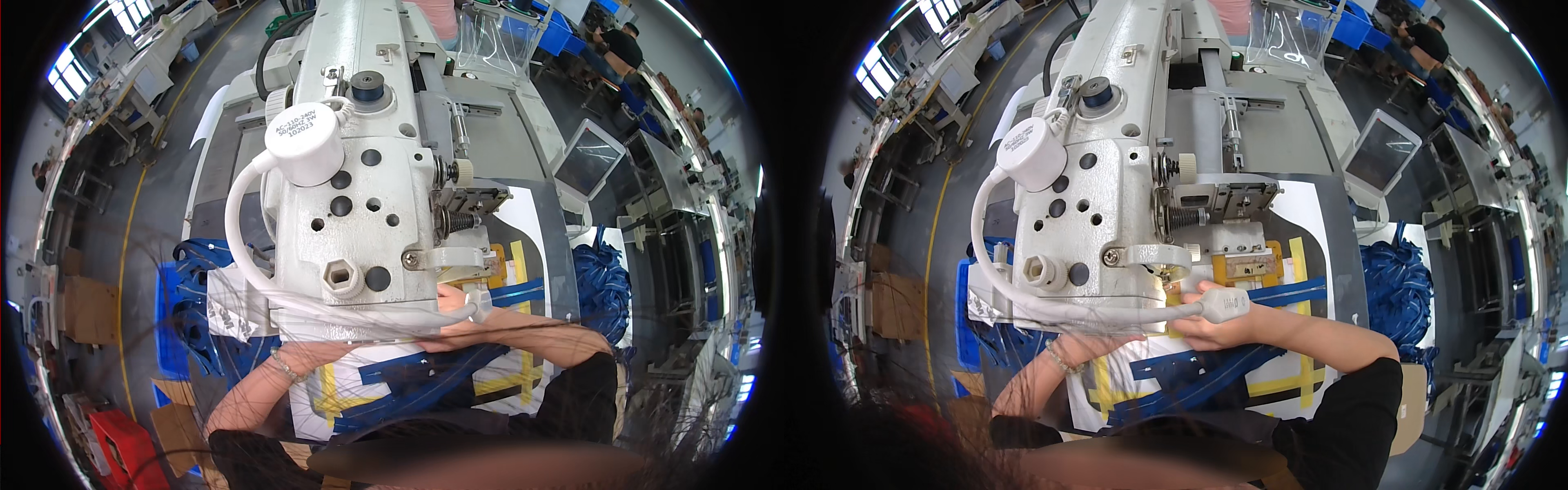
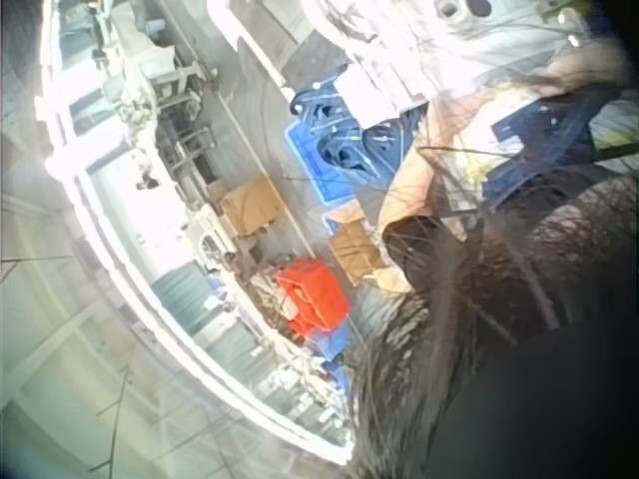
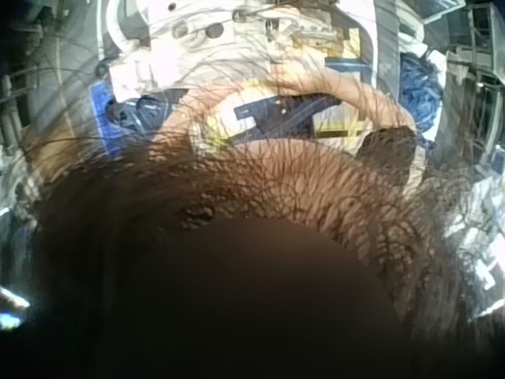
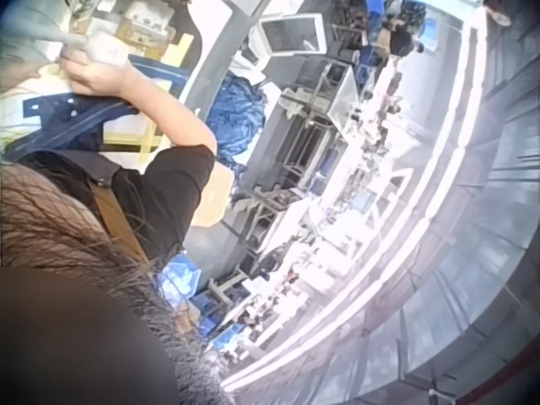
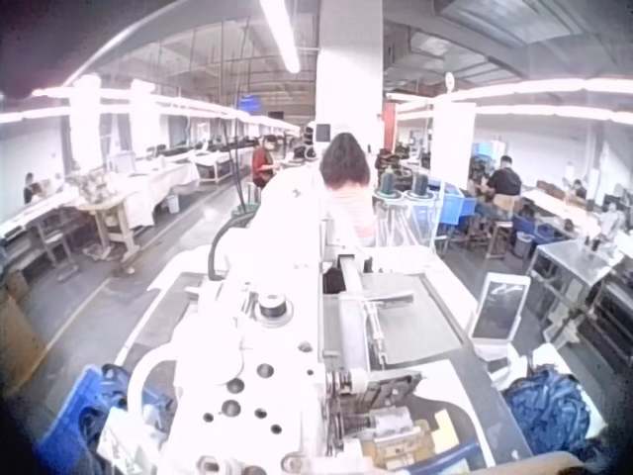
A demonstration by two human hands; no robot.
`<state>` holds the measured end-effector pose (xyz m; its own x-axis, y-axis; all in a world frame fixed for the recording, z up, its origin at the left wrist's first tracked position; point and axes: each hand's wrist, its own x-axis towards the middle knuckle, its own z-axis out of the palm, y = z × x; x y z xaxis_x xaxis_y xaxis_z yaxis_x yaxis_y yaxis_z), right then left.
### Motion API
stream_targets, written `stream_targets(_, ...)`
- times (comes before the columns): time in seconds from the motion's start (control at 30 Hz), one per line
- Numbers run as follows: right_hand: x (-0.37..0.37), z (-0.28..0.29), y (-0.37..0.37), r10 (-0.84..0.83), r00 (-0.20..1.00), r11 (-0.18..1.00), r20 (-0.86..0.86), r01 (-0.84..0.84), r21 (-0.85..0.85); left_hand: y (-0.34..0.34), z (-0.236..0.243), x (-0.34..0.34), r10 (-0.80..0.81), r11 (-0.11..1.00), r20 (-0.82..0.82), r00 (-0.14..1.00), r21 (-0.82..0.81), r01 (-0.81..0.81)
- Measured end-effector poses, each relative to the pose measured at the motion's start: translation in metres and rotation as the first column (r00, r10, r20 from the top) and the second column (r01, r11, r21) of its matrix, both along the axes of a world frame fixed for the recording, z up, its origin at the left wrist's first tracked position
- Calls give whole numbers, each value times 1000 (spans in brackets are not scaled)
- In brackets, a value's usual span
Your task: Sewing blue fabric straps using an industrial sewing machine.
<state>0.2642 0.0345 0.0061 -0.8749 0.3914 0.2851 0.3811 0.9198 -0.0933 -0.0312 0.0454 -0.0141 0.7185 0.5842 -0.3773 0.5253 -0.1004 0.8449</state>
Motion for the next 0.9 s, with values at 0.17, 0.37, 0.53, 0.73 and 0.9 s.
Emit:
stream_targets(0.17,-7,5,-5,-32,997,993,73,40,-110,-12,8,10,-107,539,-316,942,778,323)
stream_targets(0.37,-8,11,-8,-8,999,989,32,12,-146,-18,15,16,13,370,-204,979,910,185)
stream_targets(0.53,-10,3,-7,22,998,993,-62,-29,-114,-17,20,15,5,450,-161,987,882,142)
stream_targets(0.73,-9,8,-7,12,999,987,-49,-20,-160,-18,24,21,37,423,-141,989,899,113)
stream_targets(0.9,-9,14,-3,-13,1000,997,-24,11,-80,-22,23,22,44,330,-123,991,939,102)
